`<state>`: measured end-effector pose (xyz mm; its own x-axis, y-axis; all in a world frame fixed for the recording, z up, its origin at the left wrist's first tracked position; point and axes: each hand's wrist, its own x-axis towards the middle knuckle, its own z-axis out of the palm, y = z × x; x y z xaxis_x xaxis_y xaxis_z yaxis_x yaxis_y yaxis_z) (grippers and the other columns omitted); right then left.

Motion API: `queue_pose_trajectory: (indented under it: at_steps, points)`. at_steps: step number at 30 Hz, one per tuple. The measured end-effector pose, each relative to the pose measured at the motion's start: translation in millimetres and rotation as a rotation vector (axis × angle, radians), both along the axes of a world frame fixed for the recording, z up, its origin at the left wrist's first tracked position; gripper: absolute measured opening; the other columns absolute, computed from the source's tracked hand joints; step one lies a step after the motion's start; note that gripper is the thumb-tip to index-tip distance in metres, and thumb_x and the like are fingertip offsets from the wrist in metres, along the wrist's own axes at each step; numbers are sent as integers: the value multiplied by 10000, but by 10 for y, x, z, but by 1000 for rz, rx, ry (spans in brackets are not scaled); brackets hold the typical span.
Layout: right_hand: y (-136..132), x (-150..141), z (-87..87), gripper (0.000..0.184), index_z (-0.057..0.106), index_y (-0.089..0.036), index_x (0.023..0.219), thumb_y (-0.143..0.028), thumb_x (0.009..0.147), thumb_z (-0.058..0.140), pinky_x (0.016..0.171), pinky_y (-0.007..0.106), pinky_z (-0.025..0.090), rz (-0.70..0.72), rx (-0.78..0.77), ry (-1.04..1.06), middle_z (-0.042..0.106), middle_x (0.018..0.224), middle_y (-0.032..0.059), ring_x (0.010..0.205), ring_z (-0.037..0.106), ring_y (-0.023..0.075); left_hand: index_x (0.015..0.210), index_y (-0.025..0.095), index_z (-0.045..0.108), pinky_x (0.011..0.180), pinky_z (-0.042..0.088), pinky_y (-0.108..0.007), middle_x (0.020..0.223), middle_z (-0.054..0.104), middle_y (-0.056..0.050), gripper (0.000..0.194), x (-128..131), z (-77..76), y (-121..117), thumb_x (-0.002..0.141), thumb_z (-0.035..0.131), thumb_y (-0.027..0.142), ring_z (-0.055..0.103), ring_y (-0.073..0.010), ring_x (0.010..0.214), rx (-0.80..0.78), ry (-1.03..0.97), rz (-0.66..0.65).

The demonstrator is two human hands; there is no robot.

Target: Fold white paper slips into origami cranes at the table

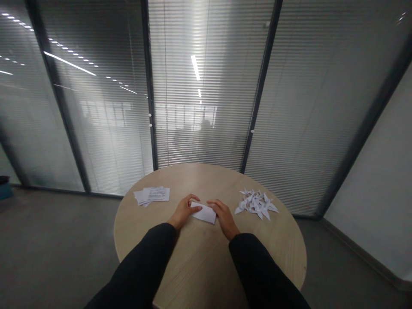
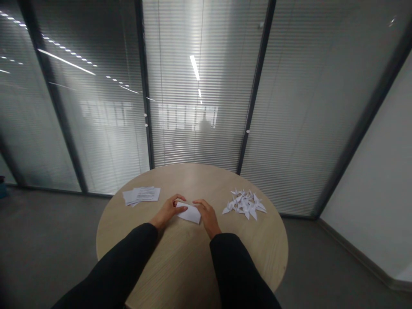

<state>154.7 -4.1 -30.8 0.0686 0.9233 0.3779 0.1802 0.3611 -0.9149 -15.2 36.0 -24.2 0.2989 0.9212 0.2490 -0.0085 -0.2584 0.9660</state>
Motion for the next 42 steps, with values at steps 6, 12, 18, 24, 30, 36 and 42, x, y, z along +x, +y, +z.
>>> queue_pose_trajectory:
  at_steps: [6, 12, 18, 24, 30, 36, 42]
  points:
    - [2, -35, -4, 268, 689, -173, 733, -405, 751, 556, 649, 268, 432, -22, 29, -225, 675, 718, 28, 700, 596, 182, 723, 122, 684, 513, 301, -213, 577, 572, 0, 306, 9, -32, 66, 635, 684, 415, 462, -107, 542, 95, 108, 16]
    - [133, 50, -117, 255, 666, -159, 659, -401, 679, 588, 540, 261, 437, -59, -73, -6, 645, 614, 27, 564, 578, 166, 683, 96, 687, 499, 325, -222, 559, 608, -31, 364, -55, -57, 161, 612, 690, 453, 492, -116, 502, -38, -43, 80]
    - [167, 154, -157, 249, 658, -140, 702, -379, 671, 596, 505, 252, 464, -148, -120, 240, 630, 600, 33, 524, 580, 142, 759, 84, 704, 480, 410, -223, 593, 635, -50, 283, -131, 9, 124, 686, 661, 353, 533, -123, 506, -200, -227, 146]
    - [131, 112, -135, 523, 590, -250, 1141, -169, 625, 558, 706, 287, 514, -33, 71, 73, 627, 1047, 50, 906, 612, 179, 767, 62, 693, 528, 524, -267, 685, 676, -98, 146, -114, 64, 59, 743, 615, 183, 609, -154, 575, -419, -266, 83]
    - [86, 67, -108, 276, 691, -222, 946, -209, 717, 539, 855, 323, 454, 6, 237, -185, 648, 972, 56, 938, 591, 187, 769, 53, 675, 557, 544, -268, 733, 691, -126, 227, -104, 62, 25, 814, 569, 250, 651, -171, 613, -414, -246, -6]
    - [49, 62, -69, 192, 656, -170, 760, -292, 749, 507, 640, 274, 459, -86, 89, -200, 647, 715, 32, 678, 585, 175, 931, 51, 632, 664, 564, -318, 994, 669, -214, 463, -68, 175, -68, 862, 458, 475, 672, -242, 849, -459, -336, -119]
    - [18, 42, -32, 239, 632, -168, 883, -310, 744, 500, 596, 251, 458, -49, 48, -158, 637, 706, 19, 634, 576, 157, 977, 66, 616, 780, 547, -330, 1053, 657, -198, 386, -40, 161, -41, 860, 503, 417, 665, -217, 864, -446, -419, -149]
